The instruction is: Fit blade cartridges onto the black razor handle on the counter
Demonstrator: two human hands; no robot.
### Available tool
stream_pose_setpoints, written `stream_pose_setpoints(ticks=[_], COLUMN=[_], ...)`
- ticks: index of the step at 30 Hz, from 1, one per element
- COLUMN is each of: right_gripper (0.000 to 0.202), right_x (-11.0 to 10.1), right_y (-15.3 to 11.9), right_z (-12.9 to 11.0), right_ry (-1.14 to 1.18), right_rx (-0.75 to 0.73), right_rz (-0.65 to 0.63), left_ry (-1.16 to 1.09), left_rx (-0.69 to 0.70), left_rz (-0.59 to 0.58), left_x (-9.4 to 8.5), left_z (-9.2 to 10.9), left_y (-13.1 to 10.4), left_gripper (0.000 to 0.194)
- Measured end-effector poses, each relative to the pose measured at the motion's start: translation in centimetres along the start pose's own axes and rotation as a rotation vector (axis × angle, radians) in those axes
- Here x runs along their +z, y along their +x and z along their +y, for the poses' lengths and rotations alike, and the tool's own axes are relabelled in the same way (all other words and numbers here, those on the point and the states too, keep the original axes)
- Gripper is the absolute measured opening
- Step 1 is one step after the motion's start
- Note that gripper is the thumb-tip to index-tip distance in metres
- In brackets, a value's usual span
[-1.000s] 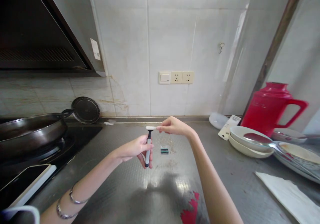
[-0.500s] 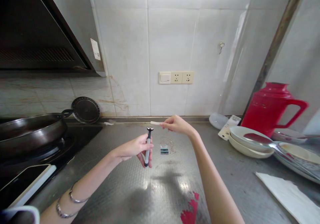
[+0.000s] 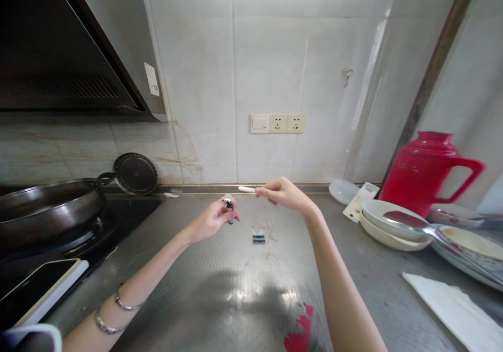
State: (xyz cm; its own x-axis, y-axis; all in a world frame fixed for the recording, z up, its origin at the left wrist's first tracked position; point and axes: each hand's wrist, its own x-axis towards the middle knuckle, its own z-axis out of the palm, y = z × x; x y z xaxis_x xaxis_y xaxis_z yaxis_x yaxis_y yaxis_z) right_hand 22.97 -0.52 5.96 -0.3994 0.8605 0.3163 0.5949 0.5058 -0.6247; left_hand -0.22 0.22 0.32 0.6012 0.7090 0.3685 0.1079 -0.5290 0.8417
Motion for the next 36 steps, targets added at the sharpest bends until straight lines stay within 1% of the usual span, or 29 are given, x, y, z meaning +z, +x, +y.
stream_pose_setpoints(ticks=[3,5,8,10,12,14,17,20,25,27,29,33,36], right_gripper=[0.046,0.045,0.043,0.040,0.038,0.037,0.040,0.042,0.036,0.033,0.033,0.040,0.044], right_x=[-0.3,-0.4,-0.3,-0.2,-0.1,0.1,0.5,1.0,1.5,1.7,1.9,2.6,3.3], right_y=[-0.3,-0.4,-0.5,-0.5,-0.5,-0.4,-0.1,0.3,1.1,1.3,1.4,1.5,1.6], right_z=[-0.4,-0.6,-0.8,-0.8,-0.7,-0.6,-0.6,-0.5,0.6,1.0,1.0,0.3,-0.3], right_ry=[-0.009,-0.009,0.041,0.088,0.101,0.086,0.081,0.079,0.012,-0.044,-0.090,-0.182,-0.320], right_rx=[-0.003,-0.015,-0.009,0.025,0.045,0.015,-0.048,-0.045,-0.045,-0.046,-0.033,0.002,0.043], right_rz=[0.008,0.020,0.007,-0.004,0.015,0.059,0.173,0.289,0.431,0.439,0.432,0.496,0.518], left_ry=[0.019,0.019,-0.007,-0.039,-0.067,-0.078,-0.091,-0.120,-0.128,-0.126,-0.126,-0.121,-0.121], left_rx=[0.036,0.031,-0.015,-0.055,-0.078,-0.088,-0.100,-0.117,-0.152,-0.154,-0.156,-0.159,-0.151], left_rz=[-0.030,-0.021,0.019,0.040,0.059,0.087,0.124,0.138,0.159,0.162,0.157,0.146,0.133], left_x=[-0.1,0.0,-0.3,-0.6,-1.2,-1.8,-2.6,-3.1,-3.3,-3.3,-3.3,-3.2,-3.2], left_z=[-0.1,-0.2,-0.5,-0.7,-0.8,-0.8,-0.8,-0.5,0.1,0.3,0.3,0.2,0.3], left_y=[0.0,0.0,0.0,0.1,0.1,0.1,0.2,0.3,0.3,0.3,0.3,0.4,0.3], left_gripper=[0.010,0.011,0.015,0.019,0.022,0.025,0.028,0.031,0.031,0.029,0.028,0.026,0.024])
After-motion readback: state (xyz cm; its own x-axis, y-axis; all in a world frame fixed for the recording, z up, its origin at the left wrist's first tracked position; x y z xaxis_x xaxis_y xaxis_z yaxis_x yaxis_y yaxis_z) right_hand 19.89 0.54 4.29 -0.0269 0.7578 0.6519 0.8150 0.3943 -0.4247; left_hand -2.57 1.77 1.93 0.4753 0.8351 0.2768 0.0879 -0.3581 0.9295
